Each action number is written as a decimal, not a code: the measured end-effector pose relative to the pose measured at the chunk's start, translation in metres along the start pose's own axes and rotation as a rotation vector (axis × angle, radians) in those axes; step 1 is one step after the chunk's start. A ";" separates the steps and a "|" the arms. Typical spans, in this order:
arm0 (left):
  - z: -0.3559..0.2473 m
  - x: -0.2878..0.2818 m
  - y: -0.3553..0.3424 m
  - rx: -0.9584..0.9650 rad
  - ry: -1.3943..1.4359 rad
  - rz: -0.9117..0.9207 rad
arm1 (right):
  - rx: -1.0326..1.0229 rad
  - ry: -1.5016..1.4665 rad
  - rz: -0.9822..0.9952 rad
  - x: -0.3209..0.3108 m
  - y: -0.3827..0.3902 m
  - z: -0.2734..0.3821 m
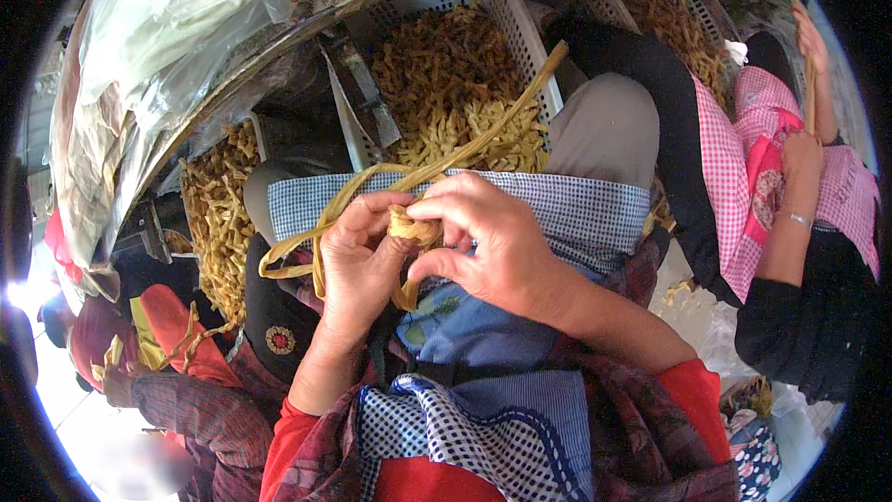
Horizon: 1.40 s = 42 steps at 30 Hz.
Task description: The person sits on the floor and repeatedly pulls long, dried vegetable strips from a plastic bag, tears them into smaller pieces by hand, and places the pieces into a white basket on their lap. The process is repeated continuously.
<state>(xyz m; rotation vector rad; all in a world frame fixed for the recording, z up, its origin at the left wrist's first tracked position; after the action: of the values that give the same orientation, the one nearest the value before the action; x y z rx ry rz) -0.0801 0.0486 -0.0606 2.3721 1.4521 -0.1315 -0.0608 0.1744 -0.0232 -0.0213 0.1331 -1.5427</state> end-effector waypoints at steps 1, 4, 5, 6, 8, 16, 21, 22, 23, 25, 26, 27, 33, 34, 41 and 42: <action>-0.001 -0.001 -0.001 0.022 -0.046 -0.031 | -0.046 0.085 -0.012 0.000 0.001 0.004; -0.020 -0.001 0.005 0.171 -0.243 -0.055 | 0.053 0.117 -0.048 -0.001 0.004 -0.001; -0.020 -0.001 0.007 0.176 -0.295 -0.091 | 0.259 -0.063 -0.046 0.001 0.008 -0.020; -0.015 -0.002 0.004 0.093 -0.156 -0.090 | 0.384 -0.328 -0.075 0.002 0.009 -0.033; -0.002 0.003 0.004 -0.086 0.128 -0.079 | 0.641 -0.863 -0.137 0.012 0.018 -0.058; -0.017 0.006 0.001 0.157 -0.187 0.129 | 0.550 -1.064 0.069 0.032 0.019 -0.054; -0.039 -0.002 0.012 0.357 -0.494 -0.013 | 0.385 -0.511 0.037 0.012 0.011 -0.058; -0.041 0.000 0.014 0.397 -0.561 -0.016 | 0.453 -0.457 0.112 0.015 0.016 -0.063; -0.046 0.002 0.014 0.397 -0.644 -0.007 | 0.521 -0.402 0.185 0.016 0.022 -0.067; -0.056 0.005 0.014 0.391 -0.732 0.045 | 0.496 -0.318 0.246 0.016 0.027 -0.067; -0.056 0.007 0.014 0.386 -0.777 0.070 | 0.529 -0.372 0.201 0.009 0.030 -0.066; -0.051 -0.001 0.017 0.449 -0.598 0.028 | 0.562 -0.425 0.155 -0.002 0.034 -0.063; 0.019 -0.011 0.022 -0.295 0.125 0.200 | 0.237 0.110 0.200 -0.029 0.018 -0.031; 0.026 -0.008 0.029 -0.412 0.235 0.211 | 0.086 0.315 0.162 -0.032 0.008 -0.010; 0.020 0.018 0.046 -0.482 0.344 0.356 | -0.365 0.874 0.571 0.027 0.011 0.033; 0.019 0.014 0.049 -0.469 0.304 0.380 | -0.322 0.825 0.643 0.023 0.016 0.026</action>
<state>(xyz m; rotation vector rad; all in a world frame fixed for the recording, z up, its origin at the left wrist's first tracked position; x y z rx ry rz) -0.0280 0.0339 -0.0700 2.2722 0.9721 0.6186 -0.0418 0.1502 -0.0011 0.3733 0.9472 -0.7959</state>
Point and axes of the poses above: each hand's wrist, its own y-axis away from the middle knuckle, its own x-axis out of the palm, z = x × y, the point moved 10 cm from there along -y, towards the middle knuckle, and after that the axes turned 7 degrees about -y, right-handed, at the moved point
